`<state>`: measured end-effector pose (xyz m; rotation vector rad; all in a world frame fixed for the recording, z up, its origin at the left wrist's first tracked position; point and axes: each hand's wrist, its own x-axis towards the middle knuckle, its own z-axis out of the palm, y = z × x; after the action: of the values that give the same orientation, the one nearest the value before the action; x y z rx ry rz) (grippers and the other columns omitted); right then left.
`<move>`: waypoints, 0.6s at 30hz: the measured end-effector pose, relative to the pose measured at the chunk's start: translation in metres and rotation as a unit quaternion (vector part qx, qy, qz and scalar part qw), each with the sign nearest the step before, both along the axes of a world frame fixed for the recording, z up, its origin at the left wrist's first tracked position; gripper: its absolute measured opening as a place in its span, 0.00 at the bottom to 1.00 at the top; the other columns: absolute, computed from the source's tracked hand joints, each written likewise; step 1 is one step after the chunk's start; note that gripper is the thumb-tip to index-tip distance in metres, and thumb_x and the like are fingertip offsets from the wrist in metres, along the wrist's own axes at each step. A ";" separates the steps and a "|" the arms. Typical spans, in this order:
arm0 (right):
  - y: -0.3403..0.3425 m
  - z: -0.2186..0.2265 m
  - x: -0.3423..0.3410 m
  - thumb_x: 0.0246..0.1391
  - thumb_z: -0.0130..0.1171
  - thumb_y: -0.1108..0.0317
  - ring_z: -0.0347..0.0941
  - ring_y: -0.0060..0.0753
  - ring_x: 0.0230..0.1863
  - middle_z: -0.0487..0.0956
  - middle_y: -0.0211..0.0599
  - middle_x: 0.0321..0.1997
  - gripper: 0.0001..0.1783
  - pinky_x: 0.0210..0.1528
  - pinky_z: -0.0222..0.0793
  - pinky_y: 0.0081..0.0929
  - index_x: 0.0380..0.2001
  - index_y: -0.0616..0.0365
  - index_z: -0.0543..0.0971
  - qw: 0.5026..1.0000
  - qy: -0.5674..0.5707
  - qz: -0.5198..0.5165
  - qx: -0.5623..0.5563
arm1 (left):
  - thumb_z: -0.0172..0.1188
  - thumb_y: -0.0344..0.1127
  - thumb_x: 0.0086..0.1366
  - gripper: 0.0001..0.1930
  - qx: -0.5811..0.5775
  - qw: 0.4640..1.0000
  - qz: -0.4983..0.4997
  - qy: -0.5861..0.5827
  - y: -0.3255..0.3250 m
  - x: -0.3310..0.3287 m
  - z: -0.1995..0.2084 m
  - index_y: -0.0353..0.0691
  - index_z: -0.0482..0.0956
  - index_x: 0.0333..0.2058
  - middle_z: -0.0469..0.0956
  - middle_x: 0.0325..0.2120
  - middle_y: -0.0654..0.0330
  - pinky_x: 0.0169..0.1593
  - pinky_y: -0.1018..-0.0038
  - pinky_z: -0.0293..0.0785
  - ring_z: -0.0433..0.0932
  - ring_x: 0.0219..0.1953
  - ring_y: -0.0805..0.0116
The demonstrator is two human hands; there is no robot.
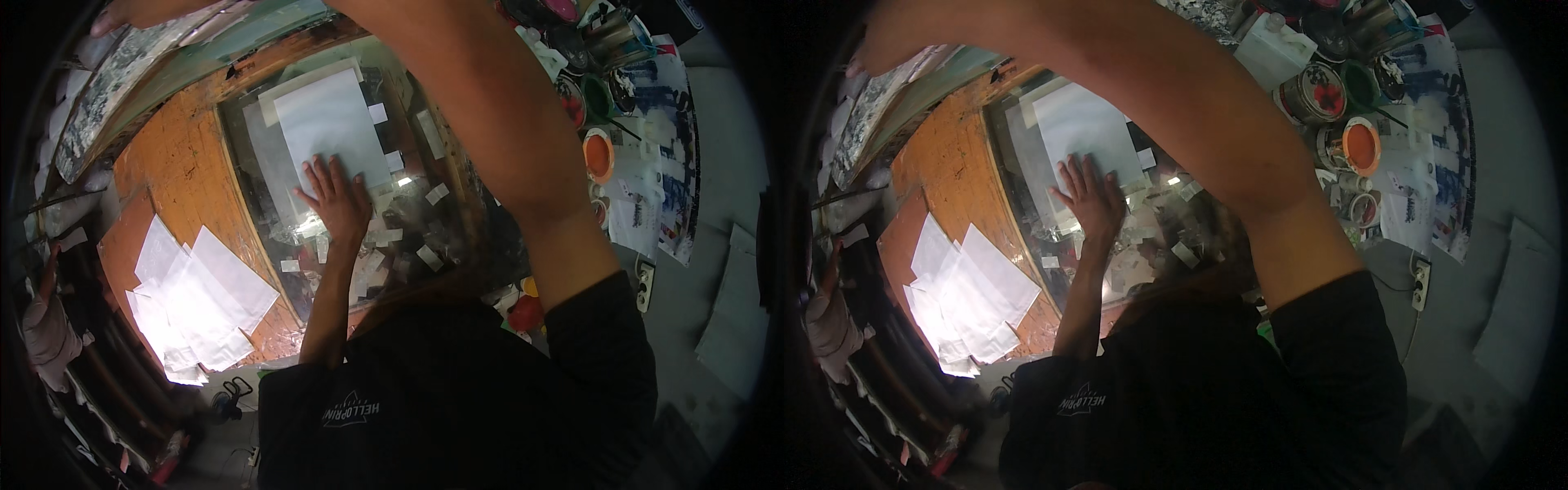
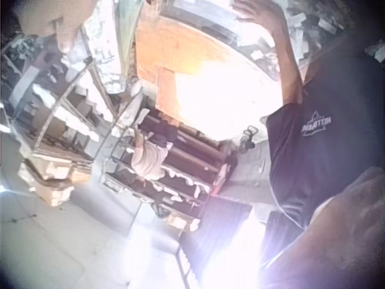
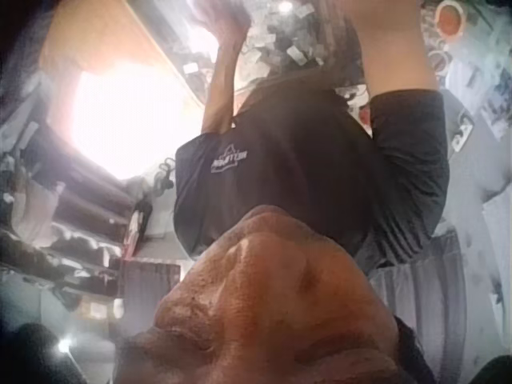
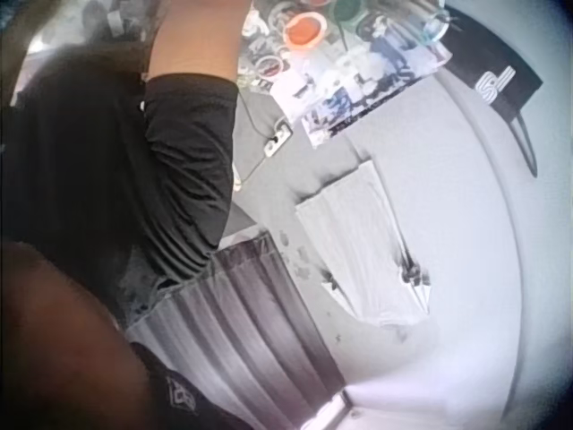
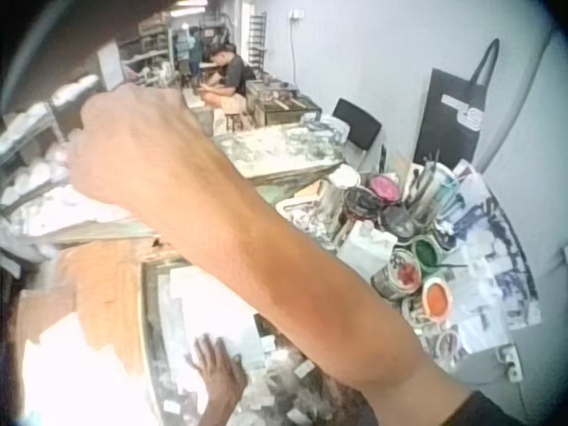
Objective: The person performs screen printing by placing white paper under a screen, applying ink with a squeegee, and lifting the screen to reveal printed paper. The process is repeated multiple times with a coworker assisting by handling the printed sheets.
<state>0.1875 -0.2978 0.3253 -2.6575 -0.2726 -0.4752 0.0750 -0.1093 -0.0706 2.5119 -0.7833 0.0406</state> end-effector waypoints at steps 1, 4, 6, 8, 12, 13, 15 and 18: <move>-0.003 0.001 0.000 0.70 0.56 0.58 0.72 0.28 0.22 0.77 0.43 0.23 0.21 0.20 0.70 0.25 0.37 0.70 0.84 1.000 0.018 0.005 0.023 | 0.54 0.45 0.74 0.30 0.036 0.999 0.009 -0.008 0.006 -0.005 0.001 0.36 0.66 0.69 0.52 0.75 0.40 0.72 0.27 0.28 0.42 0.79 0.40; 0.001 -0.013 -0.011 0.69 0.55 0.62 0.65 0.21 0.18 0.74 0.38 0.20 0.18 0.14 0.60 0.20 0.35 0.69 0.84 0.997 -0.060 -0.028 0.029 | 0.54 0.44 0.74 0.29 0.068 0.998 0.008 0.000 0.018 -0.021 0.004 0.35 0.67 0.69 0.52 0.75 0.40 0.70 0.24 0.25 0.41 0.79 0.39; 0.005 -0.018 -0.013 0.69 0.56 0.63 0.63 0.20 0.17 0.74 0.35 0.20 0.18 0.14 0.58 0.21 0.34 0.68 0.84 0.997 -0.064 -0.037 -0.008 | 0.54 0.44 0.74 0.29 0.061 0.998 -0.001 0.003 0.023 -0.029 0.004 0.35 0.67 0.68 0.53 0.75 0.40 0.70 0.23 0.24 0.40 0.79 0.39; 0.010 -0.018 -0.013 0.69 0.55 0.62 0.62 0.19 0.16 0.74 0.31 0.19 0.18 0.14 0.58 0.23 0.33 0.67 0.84 0.997 -0.075 -0.034 0.003 | 0.54 0.43 0.74 0.28 0.046 0.999 -0.005 -0.002 0.027 -0.034 0.001 0.35 0.68 0.68 0.53 0.75 0.40 0.70 0.24 0.24 0.41 0.79 0.40; 0.016 -0.002 -0.005 0.70 0.54 0.60 0.62 0.19 0.15 0.72 0.28 0.17 0.19 0.14 0.57 0.24 0.31 0.63 0.84 0.999 0.039 -0.012 0.032 | 0.53 0.43 0.74 0.28 0.020 0.999 -0.032 -0.010 0.029 -0.034 -0.004 0.35 0.68 0.67 0.55 0.74 0.42 0.70 0.24 0.24 0.43 0.79 0.42; 0.020 -0.001 -0.003 0.71 0.54 0.59 0.61 0.19 0.15 0.71 0.28 0.15 0.20 0.15 0.58 0.23 0.30 0.63 0.84 0.993 0.076 -0.091 -0.021 | 0.53 0.42 0.74 0.27 0.015 0.999 -0.038 -0.005 0.030 -0.032 -0.002 0.35 0.68 0.67 0.57 0.74 0.42 0.71 0.25 0.25 0.46 0.79 0.43; 0.034 -0.011 -0.007 0.71 0.53 0.58 0.60 0.18 0.14 0.69 0.27 0.12 0.21 0.17 0.61 0.20 0.29 0.62 0.84 0.978 0.098 -0.165 -0.080 | 0.54 0.41 0.74 0.27 -0.022 0.998 -0.049 0.026 0.032 -0.030 0.012 0.35 0.69 0.67 0.61 0.72 0.43 0.72 0.29 0.26 0.51 0.78 0.45; 0.048 -0.052 -0.042 0.65 0.58 0.49 0.67 0.29 0.22 0.73 0.32 0.19 0.21 0.31 0.64 0.30 0.35 0.59 0.85 0.994 -0.062 -0.075 -0.044 | 0.56 0.37 0.74 0.26 -0.180 0.977 -0.050 0.108 0.046 -0.032 0.055 0.34 0.69 0.66 0.67 0.69 0.44 0.76 0.38 0.32 0.61 0.74 0.48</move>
<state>0.1450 -0.2497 0.2731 -2.7512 -0.1335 -0.6939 0.0430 -0.0636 -0.0156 2.0921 -0.7377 -0.1134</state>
